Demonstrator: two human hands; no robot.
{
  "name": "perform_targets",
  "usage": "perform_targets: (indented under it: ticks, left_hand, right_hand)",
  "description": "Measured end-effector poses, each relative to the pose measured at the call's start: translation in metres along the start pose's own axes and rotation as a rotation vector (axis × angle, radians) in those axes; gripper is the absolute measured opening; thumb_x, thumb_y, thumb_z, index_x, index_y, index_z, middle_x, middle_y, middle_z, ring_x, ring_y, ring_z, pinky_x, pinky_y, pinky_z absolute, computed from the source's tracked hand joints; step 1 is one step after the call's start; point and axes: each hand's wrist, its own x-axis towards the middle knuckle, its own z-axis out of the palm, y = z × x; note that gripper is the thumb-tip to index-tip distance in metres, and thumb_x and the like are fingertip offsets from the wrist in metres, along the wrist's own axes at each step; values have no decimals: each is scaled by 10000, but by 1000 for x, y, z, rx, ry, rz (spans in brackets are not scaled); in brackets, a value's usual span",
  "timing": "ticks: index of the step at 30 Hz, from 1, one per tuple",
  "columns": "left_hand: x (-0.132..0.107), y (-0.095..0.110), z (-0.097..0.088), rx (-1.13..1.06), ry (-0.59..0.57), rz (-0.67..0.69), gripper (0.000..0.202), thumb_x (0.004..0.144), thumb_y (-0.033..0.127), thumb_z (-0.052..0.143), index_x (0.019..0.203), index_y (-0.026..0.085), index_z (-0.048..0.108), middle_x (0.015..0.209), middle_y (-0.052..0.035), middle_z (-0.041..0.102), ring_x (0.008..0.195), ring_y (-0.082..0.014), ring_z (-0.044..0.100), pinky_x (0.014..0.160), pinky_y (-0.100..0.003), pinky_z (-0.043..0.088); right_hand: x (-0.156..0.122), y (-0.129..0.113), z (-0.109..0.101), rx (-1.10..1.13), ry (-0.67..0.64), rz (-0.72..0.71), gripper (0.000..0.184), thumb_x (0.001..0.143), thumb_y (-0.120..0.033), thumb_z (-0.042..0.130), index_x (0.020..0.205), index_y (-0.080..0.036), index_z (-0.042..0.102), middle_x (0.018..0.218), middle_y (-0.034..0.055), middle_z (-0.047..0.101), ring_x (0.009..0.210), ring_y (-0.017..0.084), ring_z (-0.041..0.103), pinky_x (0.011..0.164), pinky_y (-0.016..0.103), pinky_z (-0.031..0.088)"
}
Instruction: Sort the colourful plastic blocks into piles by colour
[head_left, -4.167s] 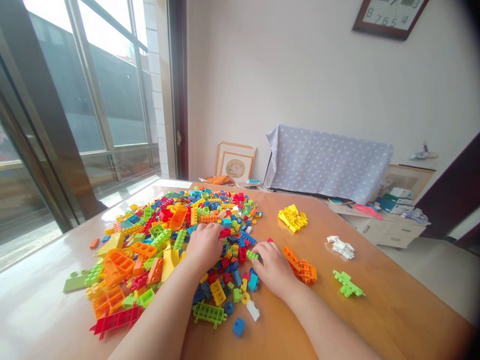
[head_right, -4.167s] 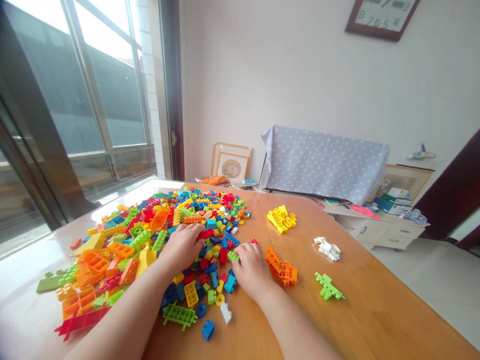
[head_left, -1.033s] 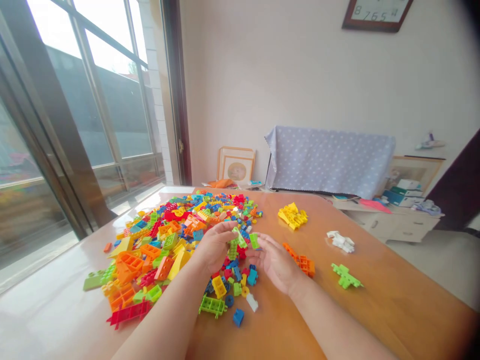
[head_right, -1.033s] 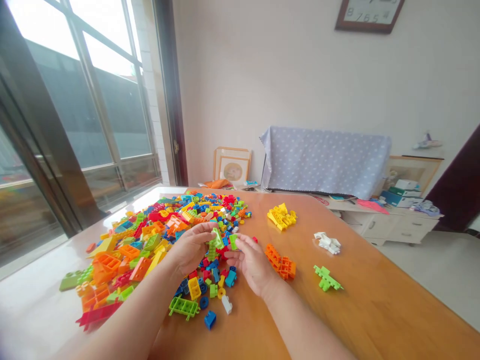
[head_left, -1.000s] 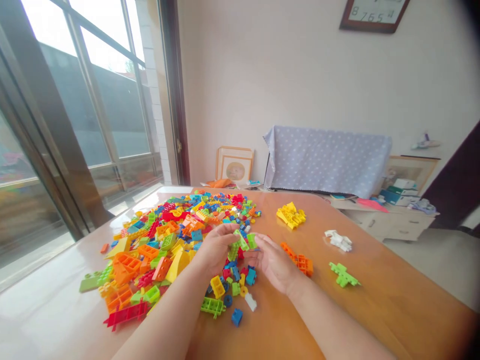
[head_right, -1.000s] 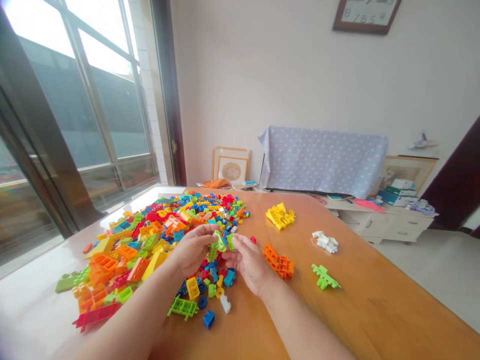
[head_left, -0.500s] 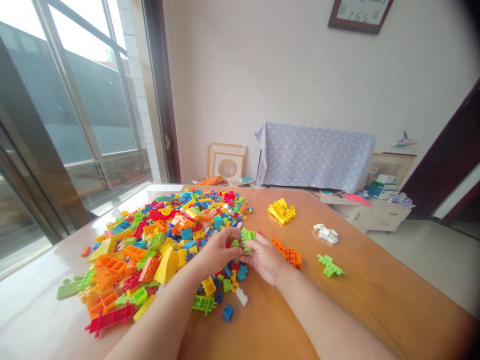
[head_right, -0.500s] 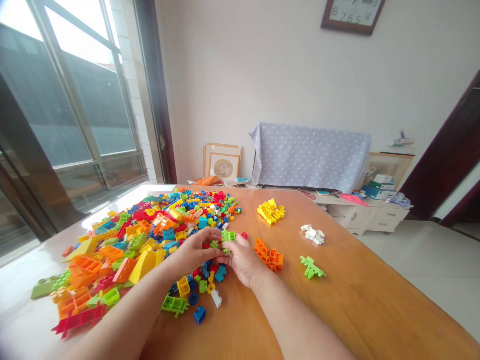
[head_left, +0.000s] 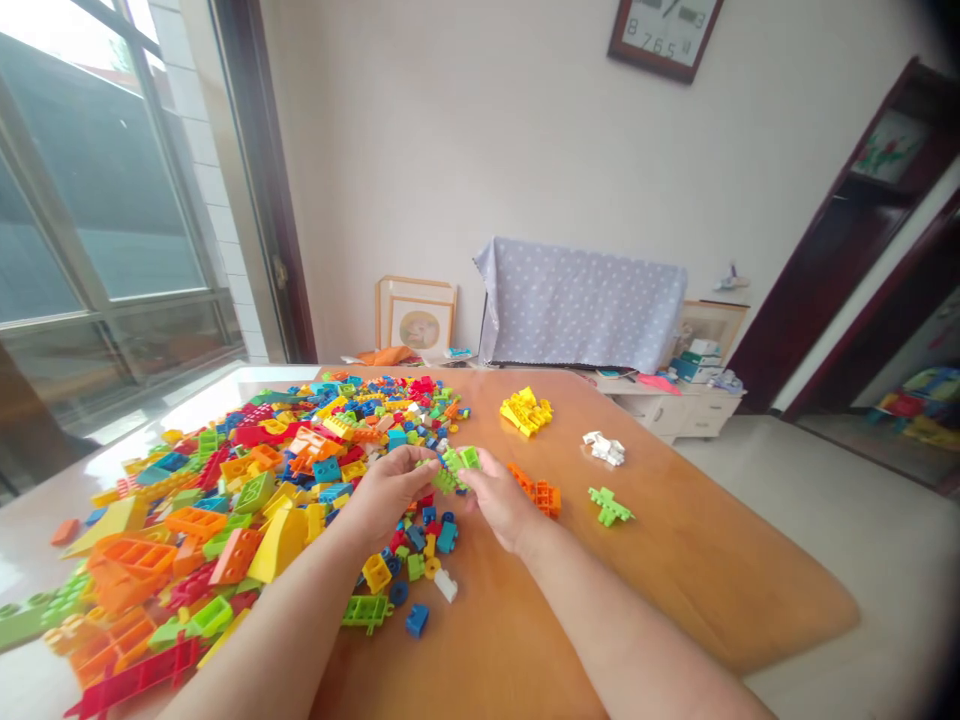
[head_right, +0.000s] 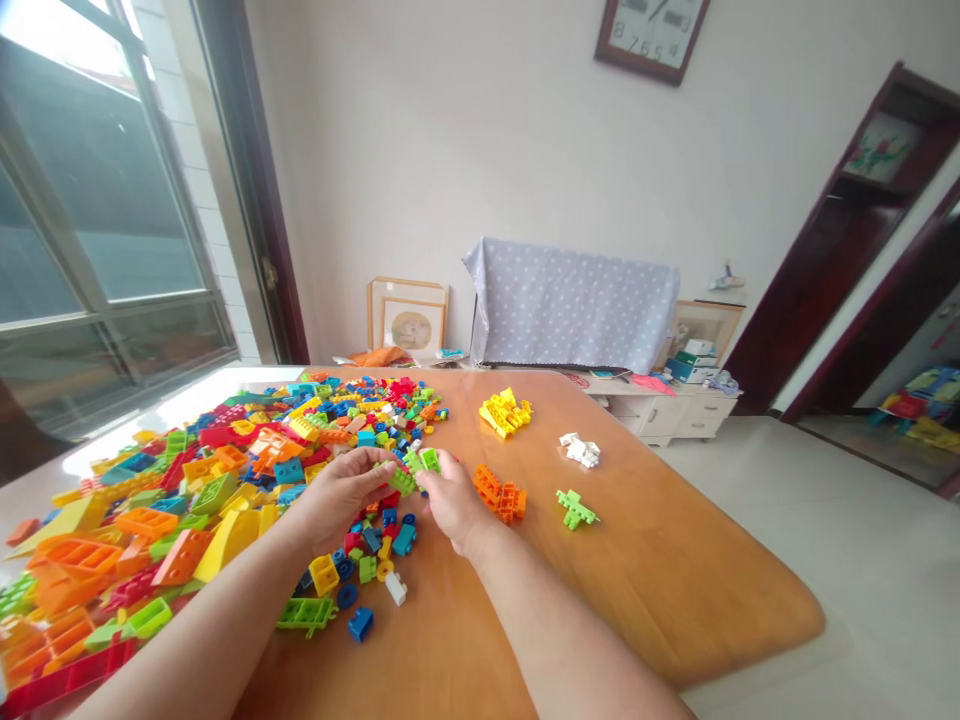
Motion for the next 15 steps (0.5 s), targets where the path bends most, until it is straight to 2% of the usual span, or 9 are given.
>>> perform_targets:
  ticks: [2, 5, 8, 12, 15]
  left_hand:
    - [0, -1, 1, -6, -17, -8, 400, 744, 485, 819, 934, 182, 641, 903, -15, 683, 799, -147, 653, 738, -264, 528]
    - [-3, -2, 4, -40, -47, -27, 396, 764, 501, 805, 930, 184, 637, 862, -13, 681, 739, -136, 646, 670, -242, 517]
    - [-5, -1, 6, -58, -86, -30, 396, 793, 525, 776, 954, 188, 645, 835, -18, 680, 713, -142, 652, 646, -245, 516]
    - [-9, 5, 10, -27, -167, -10, 442, 847, 554, 712, 1123, 213, 654, 954, -42, 718, 802, -170, 682, 728, -286, 543]
    - [-10, 10, 9, 36, -129, 40, 508, 841, 583, 703, 1193, 219, 659, 1115, -68, 727, 1004, -221, 682, 845, -321, 541]
  right_hand:
    - [-2, -3, 0, -21, -30, -4, 388, 853, -362, 619, 1221, -239, 608, 1011, 14, 693, 847, 164, 616, 591, 226, 431]
    - [-5, -5, 1, -51, -114, -52, 504, 808, -372, 733, 1272, -245, 583, 1040, 8, 693, 931, 179, 627, 718, 263, 489]
    - [-5, -2, 0, -123, -114, -111, 523, 744, -313, 790, 1226, -235, 601, 998, 0, 698, 932, 195, 631, 777, 297, 503]
    - [-2, -6, -6, -252, -76, -157, 394, 761, -269, 722, 1142, -235, 632, 937, -22, 689, 870, 182, 619, 748, 287, 485]
    - [-1, -22, -19, -284, -29, -173, 375, 759, -275, 697, 1124, -226, 627, 909, -33, 675, 847, 172, 608, 749, 278, 477]
